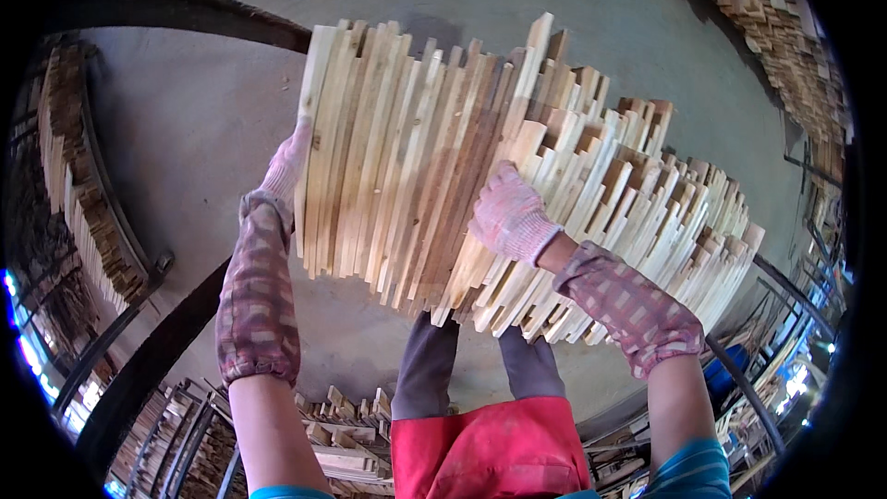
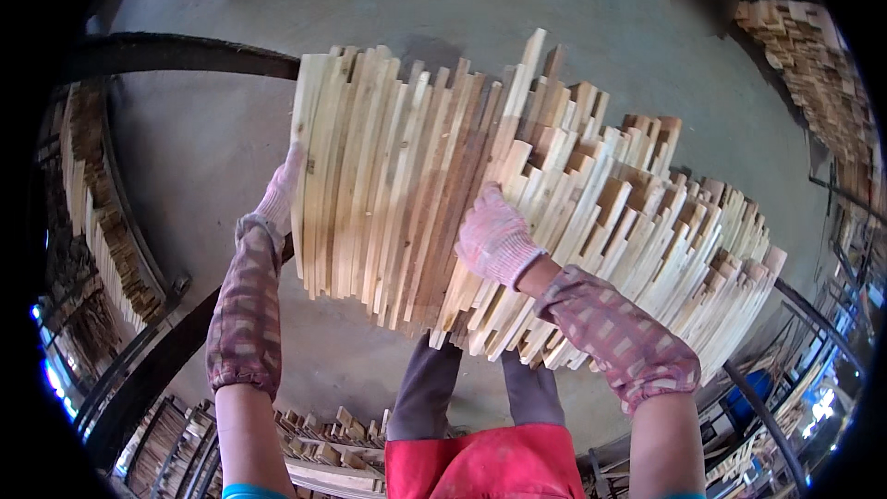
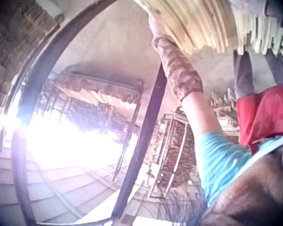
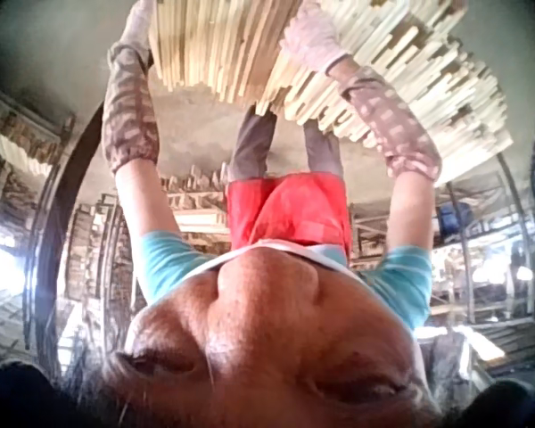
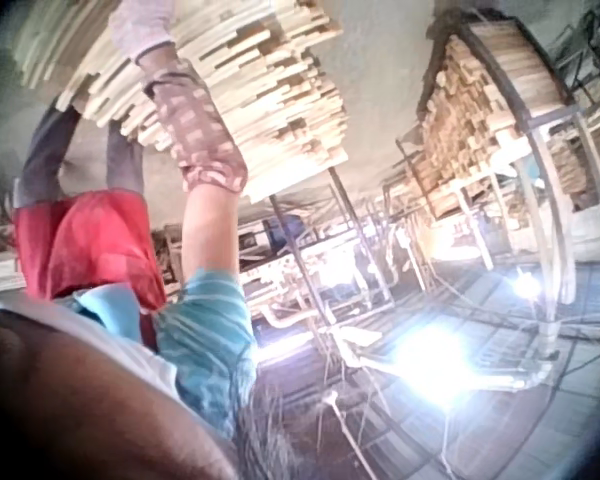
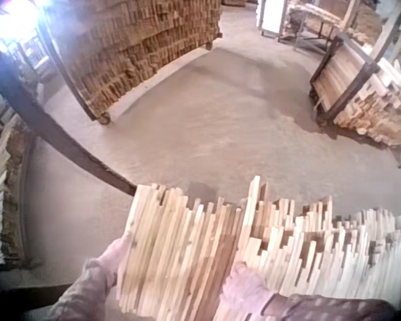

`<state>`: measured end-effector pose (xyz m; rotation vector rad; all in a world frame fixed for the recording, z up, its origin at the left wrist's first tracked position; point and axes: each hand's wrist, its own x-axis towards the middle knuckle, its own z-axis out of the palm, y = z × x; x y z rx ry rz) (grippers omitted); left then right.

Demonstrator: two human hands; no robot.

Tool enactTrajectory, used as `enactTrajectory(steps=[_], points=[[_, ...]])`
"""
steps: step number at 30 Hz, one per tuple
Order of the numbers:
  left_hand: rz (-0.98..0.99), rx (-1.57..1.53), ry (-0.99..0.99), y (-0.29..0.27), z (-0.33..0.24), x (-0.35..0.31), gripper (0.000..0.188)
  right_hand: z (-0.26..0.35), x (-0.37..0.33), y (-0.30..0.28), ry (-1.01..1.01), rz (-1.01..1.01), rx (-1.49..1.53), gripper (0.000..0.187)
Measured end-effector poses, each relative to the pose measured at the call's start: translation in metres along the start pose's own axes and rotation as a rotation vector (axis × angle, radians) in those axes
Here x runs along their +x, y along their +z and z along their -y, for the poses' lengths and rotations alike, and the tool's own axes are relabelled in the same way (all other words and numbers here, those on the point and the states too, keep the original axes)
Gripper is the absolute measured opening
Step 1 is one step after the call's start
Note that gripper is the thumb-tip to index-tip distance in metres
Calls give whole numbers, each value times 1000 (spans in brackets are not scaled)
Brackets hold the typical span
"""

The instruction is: The person gathers loose wooden planks from a workbench and stacks them onto a metal rack. They repeatedly pick up batches of planks, align them, and place them on the rack, then walk to another rack to continue stacking.

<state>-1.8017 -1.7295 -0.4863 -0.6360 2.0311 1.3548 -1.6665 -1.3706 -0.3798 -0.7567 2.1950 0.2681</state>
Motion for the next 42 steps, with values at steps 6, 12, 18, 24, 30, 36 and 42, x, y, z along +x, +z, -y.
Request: enactTrajectory(steps=[6,12,18,24,30,36,42], points=[[39,-23,215,1,-48,39,86,2,0,-11,-63,-57,-18,48],[-37,-7,90,1,-48,43,84,5,6,-2,-43,-106,-15,43],[-14,-76,225,1,-44,33,84,5,5,1,-37,-121,-23,39],[16,-154,258,3,-35,29,81,7,4,-5,-69,-89,6,42],[140,-208,199,-1,-56,13,82,4,6,8,-39,-175,15,42],[32,-48,72,19,-60,31,88,3,6,15,-58,-244,30,43],[-262,222,39,7,-33,70,96,6,6,13,-71,-271,29,39]])
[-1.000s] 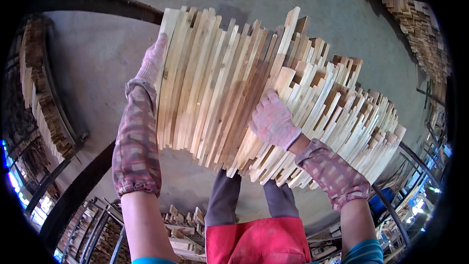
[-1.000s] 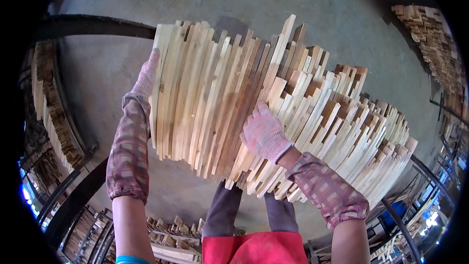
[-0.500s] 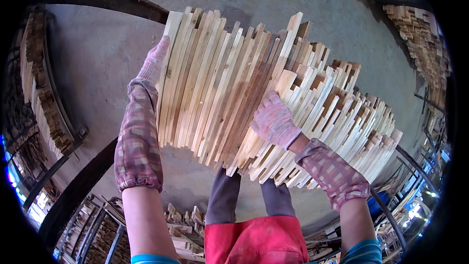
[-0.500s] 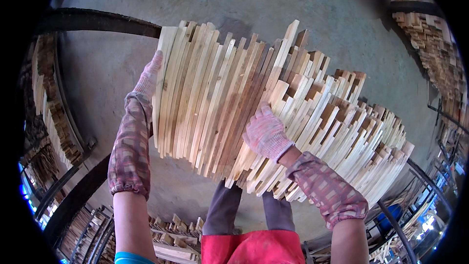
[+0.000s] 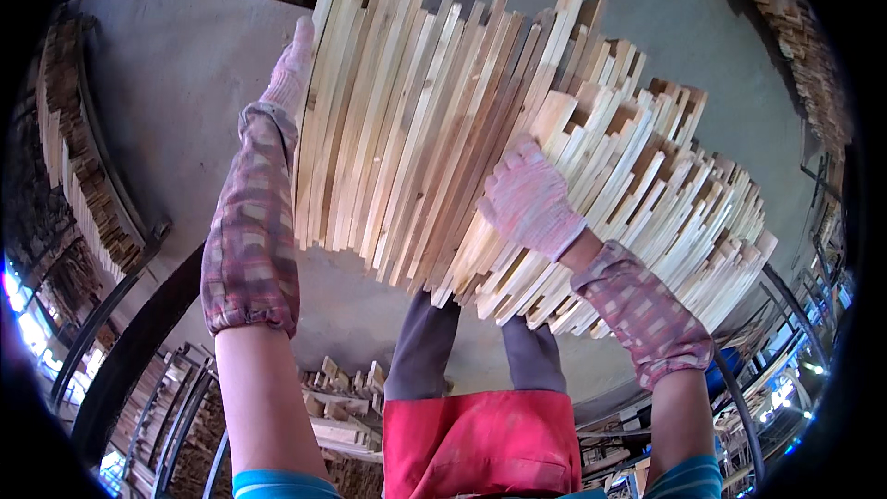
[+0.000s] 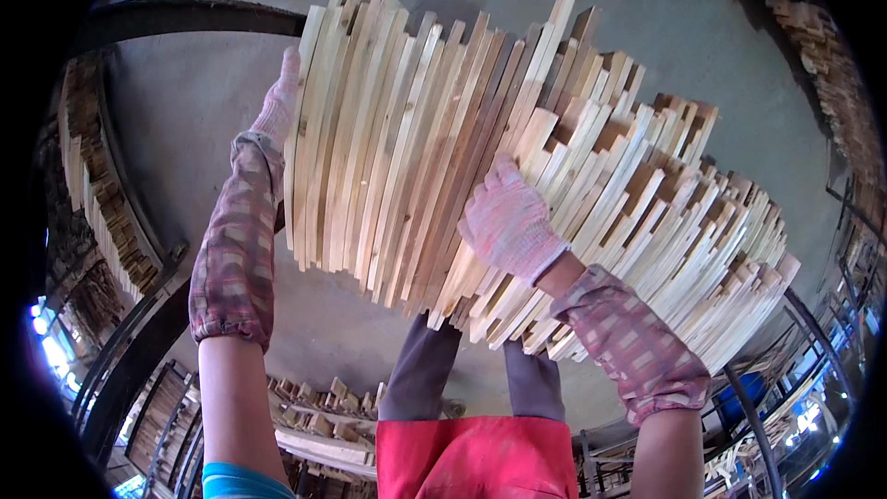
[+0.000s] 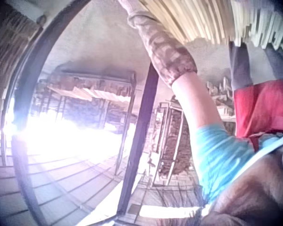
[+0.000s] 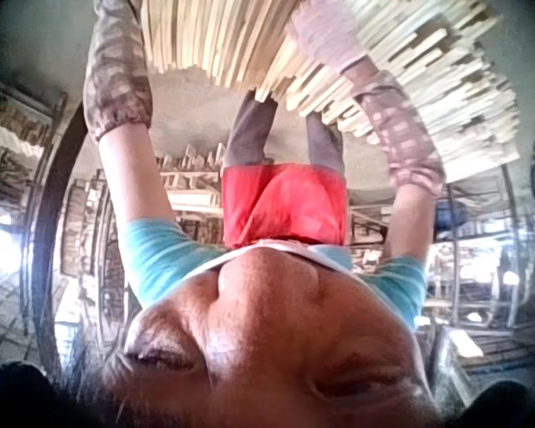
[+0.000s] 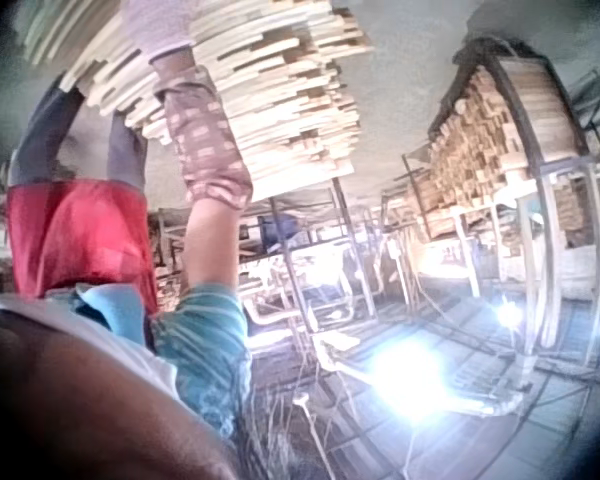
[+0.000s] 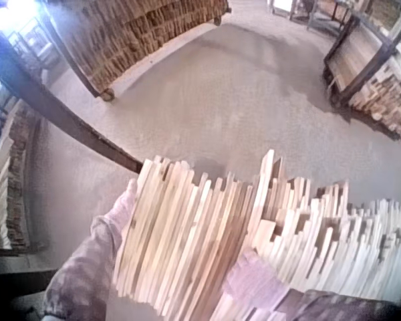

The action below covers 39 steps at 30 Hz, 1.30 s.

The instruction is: The person gathers loose wooden planks from a workbench and stacks them onto a metal rack. They repeatedly pick up batches of planks, align them, and place them on the rack, then walk to another rack to continue stacking.

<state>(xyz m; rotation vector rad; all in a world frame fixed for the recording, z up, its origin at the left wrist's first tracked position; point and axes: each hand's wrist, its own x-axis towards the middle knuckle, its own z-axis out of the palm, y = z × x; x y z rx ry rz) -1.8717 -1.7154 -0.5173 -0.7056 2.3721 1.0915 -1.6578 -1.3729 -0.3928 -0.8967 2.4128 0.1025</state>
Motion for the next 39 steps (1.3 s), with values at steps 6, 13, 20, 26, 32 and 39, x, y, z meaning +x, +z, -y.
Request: enactTrajectory(steps=[6,13,20,26,32,39], points=[[27,288,127,20,-40,-28,90,-6,-2,9,39,59,76,41],[-390,594,353,18,-29,-56,77,-2,1,-4,-1,114,38,40],[-217,421,589,69,98,-293,86,-2,2,-13,29,201,5,46],[260,292,-284,27,179,-531,75,14,-7,-26,53,245,-148,44],[356,44,-564,-13,206,-640,71,88,-84,9,-119,-120,-87,44],[226,-326,-547,-27,178,-740,61,186,-224,-11,-130,488,124,44]])
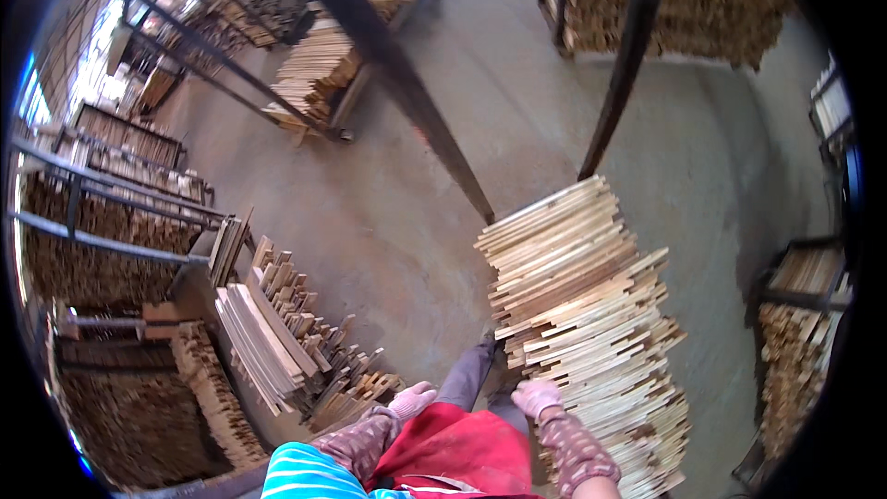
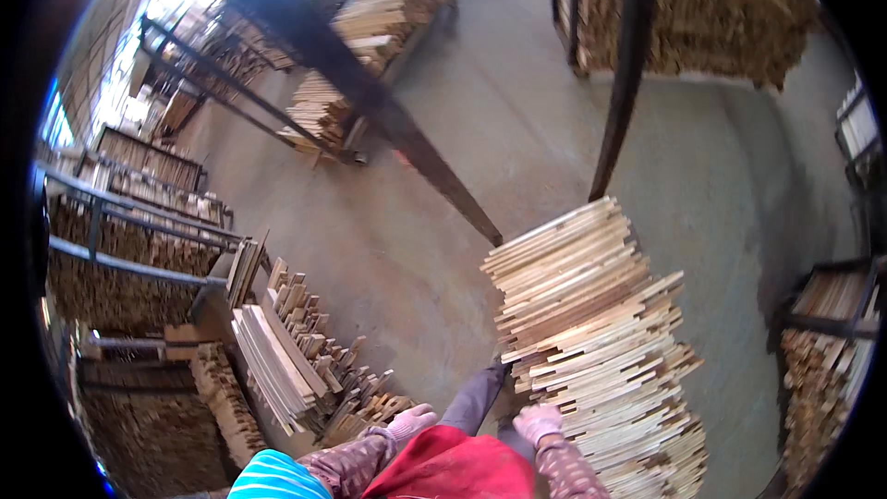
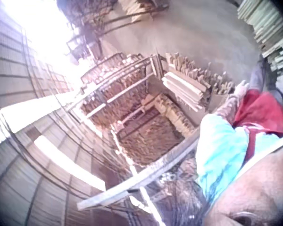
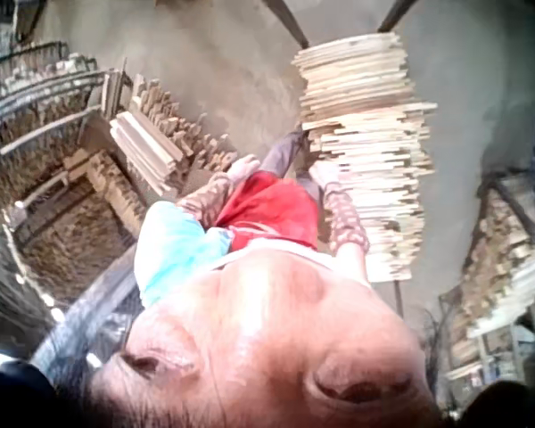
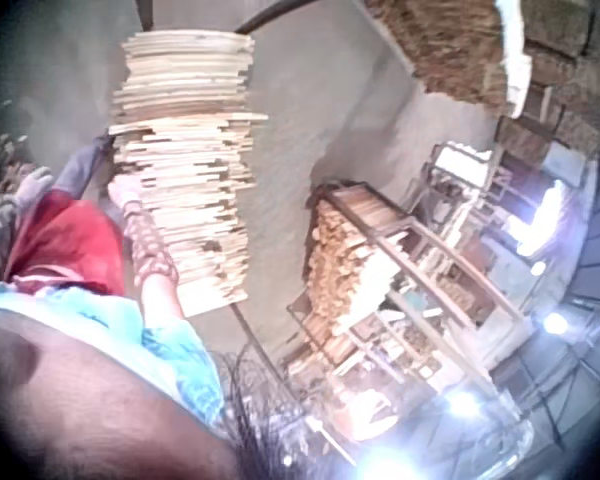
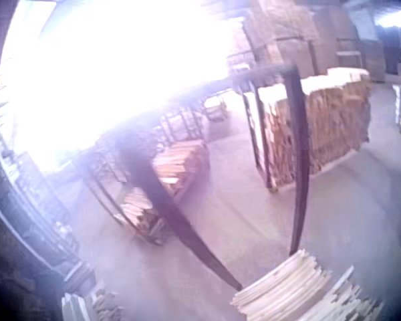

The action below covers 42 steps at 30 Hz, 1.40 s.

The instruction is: The person gathers loose wooden planks from a workbench and stacks them onto a metal rack. They repeatedly pick up batches of planks, align them, and place them on the rack, then walk to another rack to continue stacking.

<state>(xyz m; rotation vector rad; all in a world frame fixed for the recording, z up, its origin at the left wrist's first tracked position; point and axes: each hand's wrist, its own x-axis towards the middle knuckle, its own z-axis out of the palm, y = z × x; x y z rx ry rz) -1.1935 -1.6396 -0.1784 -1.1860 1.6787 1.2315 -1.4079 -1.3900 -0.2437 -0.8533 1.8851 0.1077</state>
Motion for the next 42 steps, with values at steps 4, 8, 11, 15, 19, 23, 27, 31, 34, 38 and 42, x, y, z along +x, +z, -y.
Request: enactTrajectory(steps=[4,8,11,15,19,23,27,31,34,38,42], points=[[-59,50,161,18,79,-20,53,28,-51,35,-21,154,86,49],[-86,12,212,24,160,-10,51,33,-80,45,-16,180,107,52],[-153,-314,75,10,152,-32,48,34,-97,20,199,276,170,49],[-210,-422,169,-20,223,8,37,34,-84,-2,106,203,-50,51],[-30,-1262,-47,-78,181,-23,24,69,-76,-45,287,138,-22,50],[-259,-1544,-87,-130,175,-20,27,120,-10,-81,72,125,-153,48],[-257,-1521,-78,-167,202,-4,23,204,63,-125,-169,-26,-237,48],[-327,-1614,-153,-184,207,-26,24,322,80,-182,-251,-86,-21,44],[-245,-1608,-28,-191,216,-24,38,365,114,-202,-299,-75,43,42],[-157,-1675,12,-205,241,6,46,433,130,-251,-349,133,-122,45],[-60,-1484,-15,-271,179,65,43,364,222,-257,-272,-61,-130,38]])
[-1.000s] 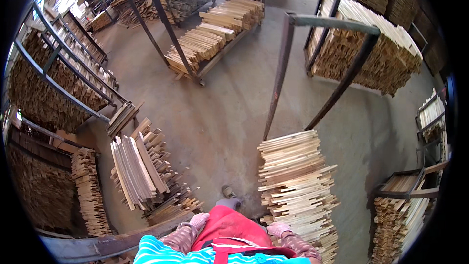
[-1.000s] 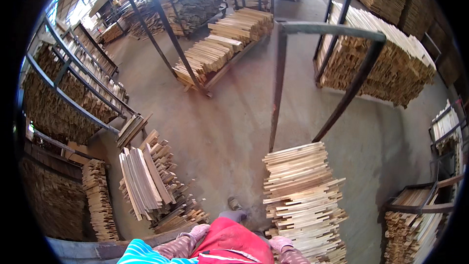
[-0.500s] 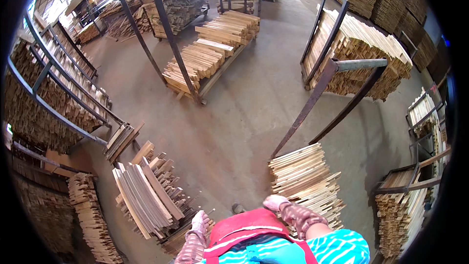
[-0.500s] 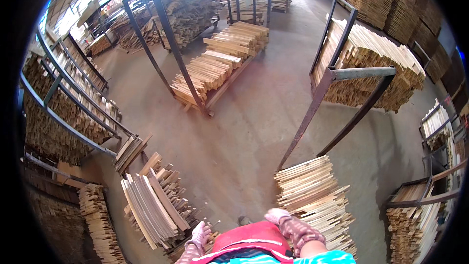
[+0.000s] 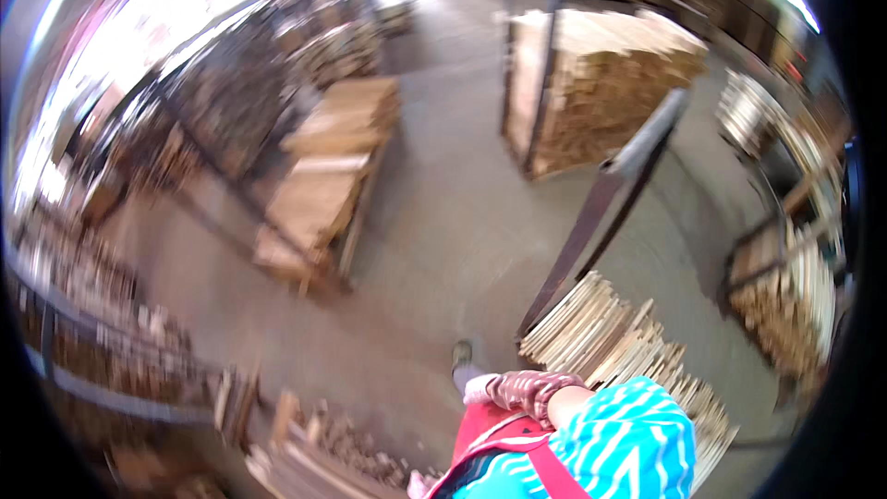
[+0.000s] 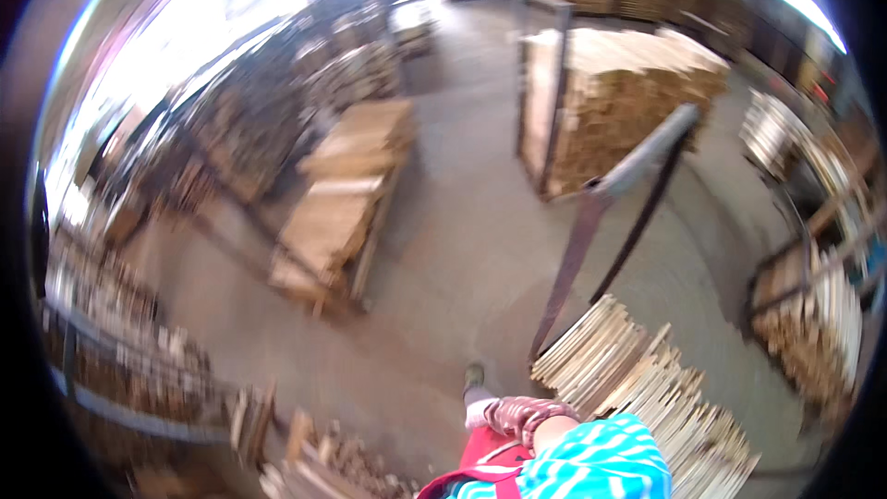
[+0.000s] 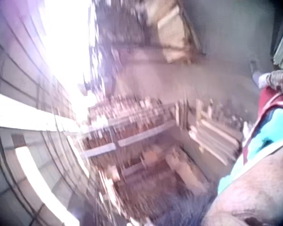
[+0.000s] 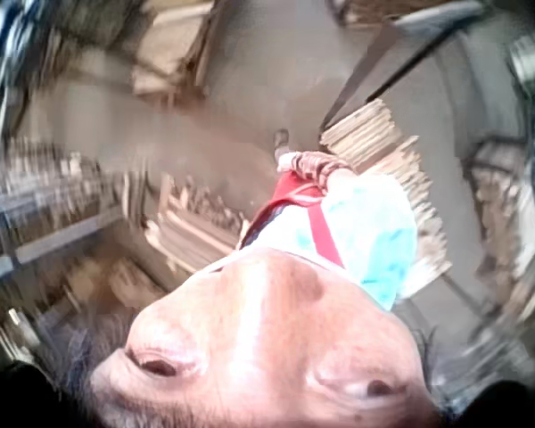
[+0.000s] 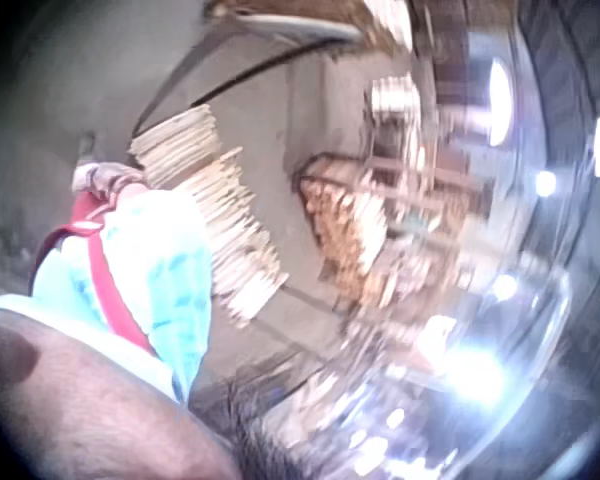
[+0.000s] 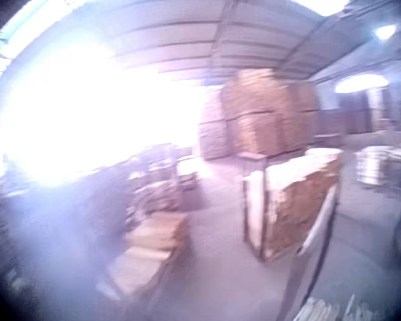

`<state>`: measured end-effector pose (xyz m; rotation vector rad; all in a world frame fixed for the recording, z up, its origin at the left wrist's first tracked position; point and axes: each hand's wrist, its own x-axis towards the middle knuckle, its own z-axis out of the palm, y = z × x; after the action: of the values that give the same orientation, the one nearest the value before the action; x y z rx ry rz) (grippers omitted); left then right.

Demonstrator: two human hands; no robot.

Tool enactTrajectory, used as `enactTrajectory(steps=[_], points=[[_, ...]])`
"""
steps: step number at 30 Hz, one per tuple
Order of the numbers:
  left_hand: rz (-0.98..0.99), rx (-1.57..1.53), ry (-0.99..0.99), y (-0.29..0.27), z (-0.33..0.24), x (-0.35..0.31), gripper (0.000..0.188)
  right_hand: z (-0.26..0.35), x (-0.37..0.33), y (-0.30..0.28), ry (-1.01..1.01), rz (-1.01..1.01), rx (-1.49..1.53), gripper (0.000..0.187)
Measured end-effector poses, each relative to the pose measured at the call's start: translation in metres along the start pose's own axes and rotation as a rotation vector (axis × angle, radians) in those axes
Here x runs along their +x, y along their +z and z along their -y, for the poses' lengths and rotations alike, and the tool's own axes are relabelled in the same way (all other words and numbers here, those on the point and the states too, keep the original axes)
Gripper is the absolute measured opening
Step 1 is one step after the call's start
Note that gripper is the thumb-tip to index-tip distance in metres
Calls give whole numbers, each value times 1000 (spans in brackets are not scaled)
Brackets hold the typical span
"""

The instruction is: The person gathers loose wooden planks from a workbench and stacks them onto a metal rack. They repeatedly pick up batches of planks, align them, and place them on the rack, then walk to another rack to continue stacking.

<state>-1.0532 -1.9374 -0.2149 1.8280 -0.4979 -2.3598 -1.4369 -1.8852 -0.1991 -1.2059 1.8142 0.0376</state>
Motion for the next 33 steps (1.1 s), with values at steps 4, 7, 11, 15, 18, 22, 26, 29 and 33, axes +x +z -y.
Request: enactTrajectory(steps=[4,7,11,15,18,22,26,29,33], points=[[-4,221,43,101,-148,40,42,-16,55,-79,-9,10,-128,28],[23,389,56,187,-229,64,41,-45,70,-134,-4,-5,-315,22],[31,500,93,262,-303,85,40,-54,81,-206,43,-47,-371,18],[-18,483,109,286,-358,112,39,-35,99,-275,59,-1,-396,18],[-121,379,141,267,-407,137,38,-36,130,-315,-35,-23,-256,18],[64,293,45,284,-476,193,33,-77,159,-313,221,-75,347,39],[-25,958,703,319,-579,282,18,-90,170,-389,195,-148,178,34],[-49,1226,630,412,-646,308,59,-119,169,-382,214,-76,-5,32],[-134,1077,448,555,-755,321,72,-120,175,-368,277,-68,66,34]])
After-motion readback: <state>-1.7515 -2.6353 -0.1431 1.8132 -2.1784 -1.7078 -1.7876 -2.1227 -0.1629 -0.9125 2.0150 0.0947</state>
